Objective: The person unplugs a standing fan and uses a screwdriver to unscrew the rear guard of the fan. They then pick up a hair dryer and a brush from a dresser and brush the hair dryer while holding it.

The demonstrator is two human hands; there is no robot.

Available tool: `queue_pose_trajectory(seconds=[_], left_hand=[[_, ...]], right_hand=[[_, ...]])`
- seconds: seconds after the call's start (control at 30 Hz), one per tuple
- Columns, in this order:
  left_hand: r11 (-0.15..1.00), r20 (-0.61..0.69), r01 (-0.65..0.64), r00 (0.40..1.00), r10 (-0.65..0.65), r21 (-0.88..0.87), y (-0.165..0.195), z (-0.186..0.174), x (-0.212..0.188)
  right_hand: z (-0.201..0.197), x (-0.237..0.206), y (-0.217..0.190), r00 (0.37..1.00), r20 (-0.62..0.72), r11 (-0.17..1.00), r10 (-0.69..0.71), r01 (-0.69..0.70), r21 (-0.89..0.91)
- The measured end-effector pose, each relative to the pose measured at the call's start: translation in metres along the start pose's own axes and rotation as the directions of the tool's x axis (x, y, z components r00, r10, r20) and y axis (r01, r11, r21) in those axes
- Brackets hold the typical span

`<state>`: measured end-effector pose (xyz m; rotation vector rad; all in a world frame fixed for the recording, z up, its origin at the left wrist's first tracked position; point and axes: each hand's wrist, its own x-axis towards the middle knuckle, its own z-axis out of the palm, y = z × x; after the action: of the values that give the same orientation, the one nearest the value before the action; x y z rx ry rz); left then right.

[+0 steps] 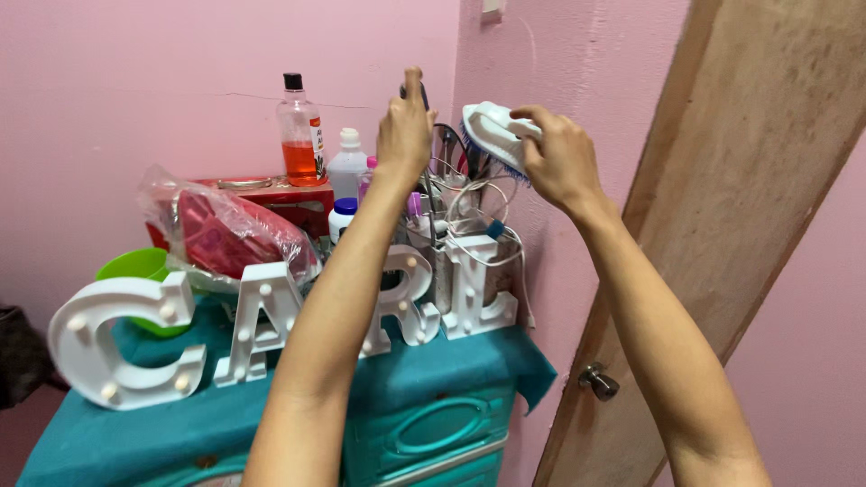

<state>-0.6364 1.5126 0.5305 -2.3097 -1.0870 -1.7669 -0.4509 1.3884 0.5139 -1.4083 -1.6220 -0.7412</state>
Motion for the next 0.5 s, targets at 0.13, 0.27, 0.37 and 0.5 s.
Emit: queue_pose_trajectory(seconds=[0.13,0.27,0.37,0.5], left_hand=[[0.998,0.012,-0.017,1.000,0.018,-0.060,-0.022,0.025,0.002],[0.993,0.136,0.100,0.987,-0.091,-0.063,-0.040,0.047,0.005],[0.992,0.190,0.101,0.978,-0.086,-0.072,-0.051,0.058,0.005],[0.977,0.257,0.177,0.956,-0.143,-0.114,-0.058,0.065,0.004]], right_hand=[[0.035,0.027,-0.006,0.977,0.196,0.986,0.084,-0.054,-0.155],[0.056,0.039,-0.017,0.945,0.320,0.971,0.065,0.015,-0.239],[0.066,0.047,-0.022,0.928,0.368,0.957,0.058,0.053,-0.285],[0.074,0.051,-0.021,0.929,0.369,0.957,0.001,0.106,-0.269]])
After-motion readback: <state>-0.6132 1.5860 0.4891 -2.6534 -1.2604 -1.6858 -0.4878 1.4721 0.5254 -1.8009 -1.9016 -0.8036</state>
